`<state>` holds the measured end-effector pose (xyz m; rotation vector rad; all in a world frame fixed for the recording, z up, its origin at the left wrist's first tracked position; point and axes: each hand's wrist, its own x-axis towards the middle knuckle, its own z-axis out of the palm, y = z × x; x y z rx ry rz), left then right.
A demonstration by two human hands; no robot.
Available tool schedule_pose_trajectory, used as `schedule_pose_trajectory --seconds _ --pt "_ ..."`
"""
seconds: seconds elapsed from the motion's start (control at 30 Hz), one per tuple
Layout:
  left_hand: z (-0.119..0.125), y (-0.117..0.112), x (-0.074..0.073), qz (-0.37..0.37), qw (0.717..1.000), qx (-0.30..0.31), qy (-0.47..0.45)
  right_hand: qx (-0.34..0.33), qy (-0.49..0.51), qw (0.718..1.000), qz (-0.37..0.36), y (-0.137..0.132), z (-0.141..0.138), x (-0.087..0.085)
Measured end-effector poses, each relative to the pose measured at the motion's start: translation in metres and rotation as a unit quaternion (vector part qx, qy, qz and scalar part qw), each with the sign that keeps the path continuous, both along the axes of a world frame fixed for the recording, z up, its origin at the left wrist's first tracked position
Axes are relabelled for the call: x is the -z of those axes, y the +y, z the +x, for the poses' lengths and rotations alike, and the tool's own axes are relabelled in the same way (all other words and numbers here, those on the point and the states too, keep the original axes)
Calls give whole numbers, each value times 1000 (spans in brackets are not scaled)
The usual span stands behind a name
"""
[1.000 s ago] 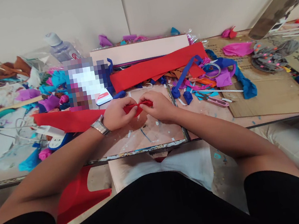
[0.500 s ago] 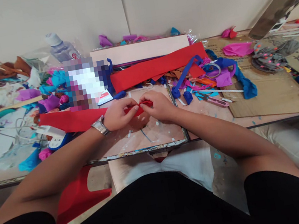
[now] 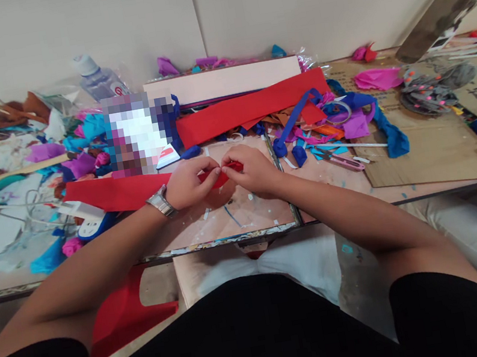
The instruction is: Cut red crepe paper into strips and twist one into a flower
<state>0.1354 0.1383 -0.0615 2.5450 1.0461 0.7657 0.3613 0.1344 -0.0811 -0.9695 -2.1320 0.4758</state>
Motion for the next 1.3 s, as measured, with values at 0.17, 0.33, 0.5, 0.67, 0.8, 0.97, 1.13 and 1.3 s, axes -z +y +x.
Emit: schedule_pose_trajectory --seconds 0.17,0.33,0.5,0.67,0.8,0.97,1.13,1.3 --pt "-1 2 6 54 998 9 13 4 33 998 -44 -2 -4 -1" --pt "-1 3 8 58 998 25 13 4 25 999 -38 -3 -5 -1" --pt "-1 2 5 50 999 3 9 4 12 1000 6 1 -1 0" --pt "-1 4 4 31 999 -1 12 10 -14 1000 22 2 1 -2" --pt "-3 6 3 9 1000 -23 14 48 -13 999 17 1 1 -4" --pt "-4 7 -1 -9 997 -69 15 77 -8 997 20 2 3 -4" --pt "-4 8 -1 -17 996 -88 20 55 -47 996 49 2 6 -7" --pt "-4 7 0 -18 997 -74 22 29 -93 991 92 -3 6 -14"
